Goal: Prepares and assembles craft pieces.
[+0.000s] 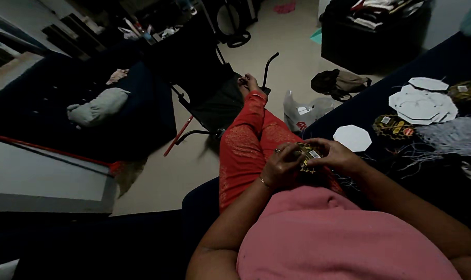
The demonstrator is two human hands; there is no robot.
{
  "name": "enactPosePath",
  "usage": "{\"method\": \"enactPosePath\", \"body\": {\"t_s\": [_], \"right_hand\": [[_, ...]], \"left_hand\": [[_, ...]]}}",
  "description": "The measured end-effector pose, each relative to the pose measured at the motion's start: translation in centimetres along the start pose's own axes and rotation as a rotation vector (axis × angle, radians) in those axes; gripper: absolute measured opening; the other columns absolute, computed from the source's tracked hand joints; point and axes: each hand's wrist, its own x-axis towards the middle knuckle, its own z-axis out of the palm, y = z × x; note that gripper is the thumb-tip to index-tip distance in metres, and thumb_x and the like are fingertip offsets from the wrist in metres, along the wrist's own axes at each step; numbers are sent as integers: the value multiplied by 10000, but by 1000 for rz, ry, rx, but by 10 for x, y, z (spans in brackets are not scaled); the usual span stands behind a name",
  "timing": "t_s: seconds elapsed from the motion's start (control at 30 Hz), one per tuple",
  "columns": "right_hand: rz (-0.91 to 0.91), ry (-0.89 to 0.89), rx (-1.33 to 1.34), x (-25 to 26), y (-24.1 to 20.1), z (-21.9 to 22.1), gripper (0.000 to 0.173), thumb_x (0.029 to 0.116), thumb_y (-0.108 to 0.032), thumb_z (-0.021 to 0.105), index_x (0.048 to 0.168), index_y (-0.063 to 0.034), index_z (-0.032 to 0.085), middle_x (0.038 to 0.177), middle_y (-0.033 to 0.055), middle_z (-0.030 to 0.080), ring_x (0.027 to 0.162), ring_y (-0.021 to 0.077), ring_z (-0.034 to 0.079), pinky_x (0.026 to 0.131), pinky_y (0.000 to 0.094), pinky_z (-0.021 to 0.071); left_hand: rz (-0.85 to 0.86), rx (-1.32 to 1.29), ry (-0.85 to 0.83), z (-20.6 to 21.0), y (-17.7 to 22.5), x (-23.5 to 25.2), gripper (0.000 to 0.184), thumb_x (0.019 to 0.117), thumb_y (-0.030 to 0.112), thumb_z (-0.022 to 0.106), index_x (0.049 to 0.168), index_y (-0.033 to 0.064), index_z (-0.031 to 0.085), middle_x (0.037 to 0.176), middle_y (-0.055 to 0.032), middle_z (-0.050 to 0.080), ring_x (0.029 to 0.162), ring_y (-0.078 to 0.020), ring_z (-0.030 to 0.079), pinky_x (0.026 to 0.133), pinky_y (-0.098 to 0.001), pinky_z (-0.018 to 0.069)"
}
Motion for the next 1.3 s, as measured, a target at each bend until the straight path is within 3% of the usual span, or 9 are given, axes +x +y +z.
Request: {"method": "enactPosePath", "body": {"t_s": [0.1, 0.17, 0.23, 0.3, 0.4, 0.5, 0.63, 1.17, 1.3], "right_hand": [[-94, 164, 38, 2, 7, 1, 305, 857, -55, 776, 1144, -14, 683, 947, 75, 712, 786, 119, 684, 734, 299, 594], [-150, 275, 41, 3, 12, 1, 152, 894, -69, 750, 1033, -23, 709, 856, 38, 710, 695, 82, 659, 658, 263, 577], [-206, 361, 2, 4, 17, 0, 96, 916, -99, 728, 988, -35, 726, 832, 19, 716, 685, 62, 659, 654, 249, 575], [-249, 399, -43, 5, 21, 1, 92, 931, -112, 715, 980, -36, 731, 824, 11, 718, 687, 44, 664, 667, 241, 581], [-320, 465, -101, 4, 24, 7, 110, 949, -140, 700, 962, -37, 738, 797, 1, 709, 658, 12, 639, 647, 212, 561], [-491, 574, -228, 7, 28, 8, 141, 945, -142, 693, 957, -8, 733, 858, 38, 710, 712, 15, 643, 688, 198, 558], [-673, 532, -458, 2, 24, 12, 183, 949, -168, 656, 929, -10, 746, 955, 110, 718, 838, 129, 682, 773, 282, 580], [-716, 529, -646, 7, 25, 24, 205, 948, -206, 638, 895, -48, 757, 1000, 133, 715, 940, 245, 687, 824, 385, 572], [-686, 476, -601, 5, 25, 24, 193, 953, -167, 639, 925, -15, 755, 1158, 186, 694, 766, 170, 670, 674, 303, 575]], "left_hand": [[-130, -46, -111, -4, 0, 0, 407, 801, 46, 787, 1200, -7, 733, 1282, -265, 650, 1215, -423, 613, 1074, -513, 476], [-334, -243, -227, -9, 0, 2, 842, 729, 240, 890, 1392, -129, 525, 1448, -324, 498, 1332, -433, 520, 1113, -511, 446], [-543, -510, -269, -9, 0, 4, 1122, 680, 309, 898, 1495, -184, 303, 1453, -293, 490, 1283, -318, 563, 1055, -410, 498], [-706, -661, -264, -11, 4, 10, 983, 779, 144, 821, 1514, -176, 253, 1292, -250, 605, 1133, -213, 643, 983, -328, 538], [-818, -613, -221, -10, 6, 15, 565, 937, 40, 657, 1444, -113, 457, 1057, -157, 682, 898, -113, 663, 857, -269, 560], [-850, -590, -162, -11, 7, 17, 421, 933, 3, 632, 1338, -96, 568, 1047, -144, 685, 879, -100, 663, 833, -260, 564], [-844, -556, -90, -9, 10, 16, 256, 906, -11, 651, 1142, -110, 653, 1013, -136, 704, 866, -88, 679, 815, -249, 578], [-591, -390, -102, -6, 8, 12, 198, 895, -9, 653, 1063, -104, 694, 994, -164, 707, 874, -127, 691, 827, -266, 582], [-538, -364, -129, -6, 7, 11, 196, 888, 2, 664, 1053, -94, 705, 968, -165, 700, 838, -137, 665, 795, -265, 560]]}}
